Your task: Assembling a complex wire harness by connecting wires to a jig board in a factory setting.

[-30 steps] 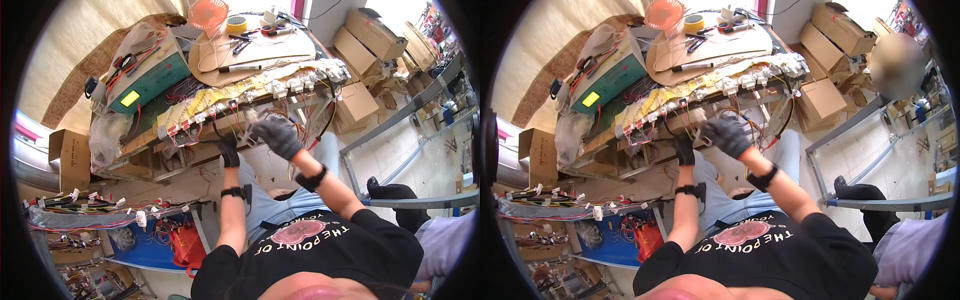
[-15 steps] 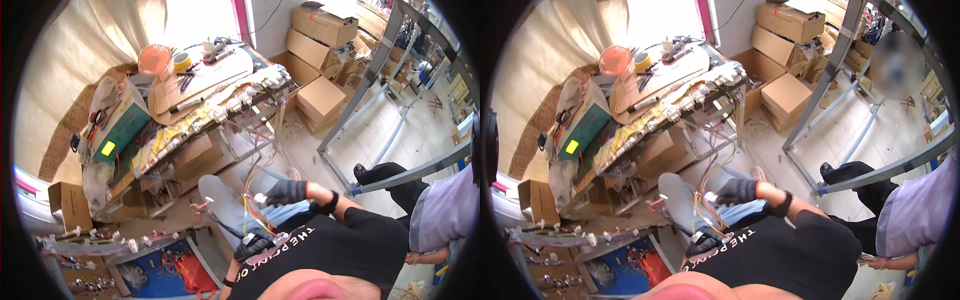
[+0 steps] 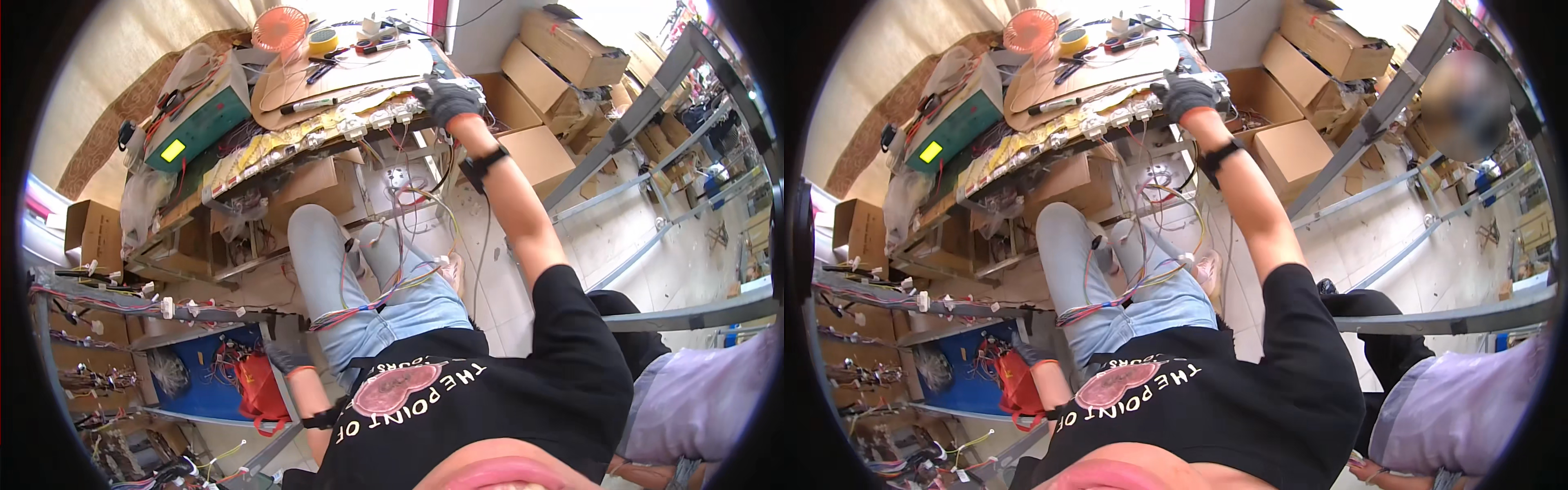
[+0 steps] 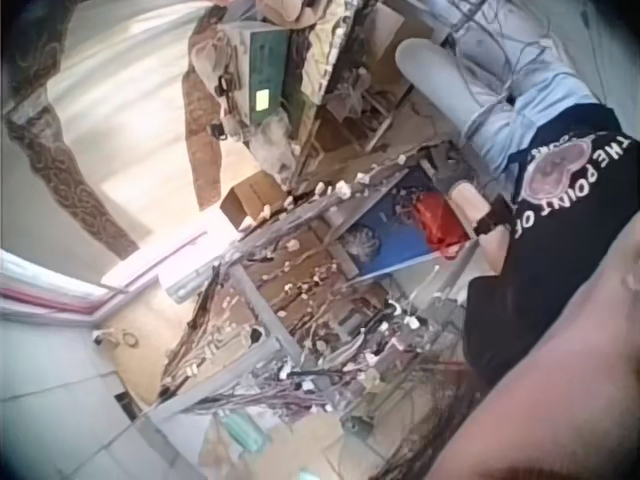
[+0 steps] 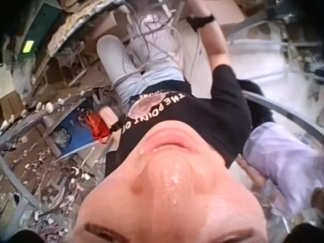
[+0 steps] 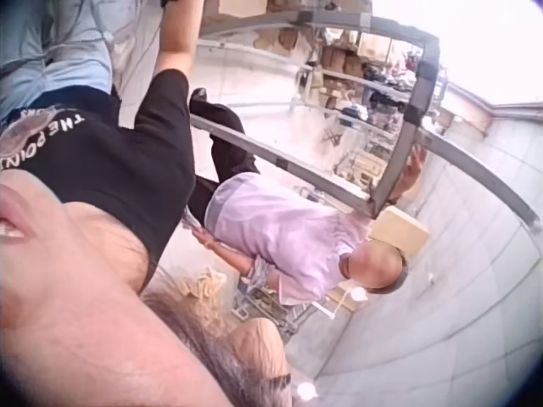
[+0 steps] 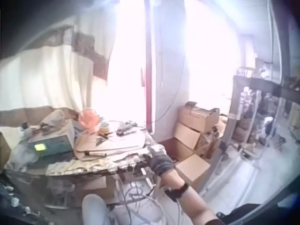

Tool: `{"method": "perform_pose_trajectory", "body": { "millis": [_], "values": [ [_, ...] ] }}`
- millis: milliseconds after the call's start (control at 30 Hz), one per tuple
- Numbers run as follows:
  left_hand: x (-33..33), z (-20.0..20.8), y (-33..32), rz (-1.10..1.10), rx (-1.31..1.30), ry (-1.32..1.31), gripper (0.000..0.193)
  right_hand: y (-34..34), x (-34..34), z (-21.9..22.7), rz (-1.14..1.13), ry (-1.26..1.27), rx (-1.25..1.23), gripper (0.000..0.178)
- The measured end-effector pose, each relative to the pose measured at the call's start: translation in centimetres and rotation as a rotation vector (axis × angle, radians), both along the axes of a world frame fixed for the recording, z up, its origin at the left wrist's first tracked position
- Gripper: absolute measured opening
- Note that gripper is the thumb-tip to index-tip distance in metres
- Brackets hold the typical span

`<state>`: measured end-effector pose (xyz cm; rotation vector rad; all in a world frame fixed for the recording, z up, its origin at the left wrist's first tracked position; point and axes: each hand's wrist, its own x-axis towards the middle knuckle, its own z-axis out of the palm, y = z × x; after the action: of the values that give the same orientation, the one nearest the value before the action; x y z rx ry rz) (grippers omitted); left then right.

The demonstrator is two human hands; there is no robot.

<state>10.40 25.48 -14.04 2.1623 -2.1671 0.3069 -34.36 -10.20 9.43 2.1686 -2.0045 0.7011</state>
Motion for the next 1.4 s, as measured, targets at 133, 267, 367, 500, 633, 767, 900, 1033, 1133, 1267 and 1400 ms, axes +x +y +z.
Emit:
{"method": "perform_pose_trajectory", "body": {
  "millis": [133,267,367,500,633,767,900,1033,1133,1267,1400],
  "values": [
    [-9.0,6.5,-2.1,0.149,-0.403,1.620,0.036,-7.4,-2.2,-3.5,0.215,0.318,0.105,0.037],
    [-12.9,11.0,-6.6,-0.427,0.073,1.143,0.040,-6.0,-2.2,-2.2,0.160,0.360,-0.025,0.034],
    [-14.4,7.6,-9.5,-0.610,0.095,0.583,0.056,-4.5,-0.2,-3.9,0.052,0.031,-0.374,0.031],
    [-16.9,5.7,-11.9,-0.580,0.726,0.262,0.059,-7.4,-1.0,0.4,0.269,-0.312,-0.955,0.025],
    [-15.8,2.4,-9.8,-0.419,0.809,0.382,0.044,2.2,-4.1,8.0,0.756,-1.265,-0.411,0.027],
    [-17.1,8.1,-8.4,-0.504,0.742,0.475,0.036,6.4,-7.2,1.3,0.822,-1.691,0.563,0.036],
    [-18.2,10.5,-6.2,-0.572,0.745,0.379,0.039,1.7,-1.1,-16.0,0.762,-0.585,0.367,0.035],
    [-18.5,11.3,-5.3,-0.629,0.718,0.315,0.039,4.9,11.3,-11.6,0.795,-1.072,0.538,0.019],
    [-18.8,12.1,-4.4,-0.746,0.694,0.226,0.038,8.8,6.7,-14.8,0.809,-0.876,0.169,0.026],
    [-18.4,12.8,-5.3,-0.694,0.646,0.615,0.041,18.7,-6.9,-15.4,0.629,-0.643,0.580,0.027],
    [-17.1,11.2,-6.2,-0.689,0.570,0.739,0.052,19.2,-14.1,-11.0,0.127,0.205,0.471,0.025]
  ]
}}
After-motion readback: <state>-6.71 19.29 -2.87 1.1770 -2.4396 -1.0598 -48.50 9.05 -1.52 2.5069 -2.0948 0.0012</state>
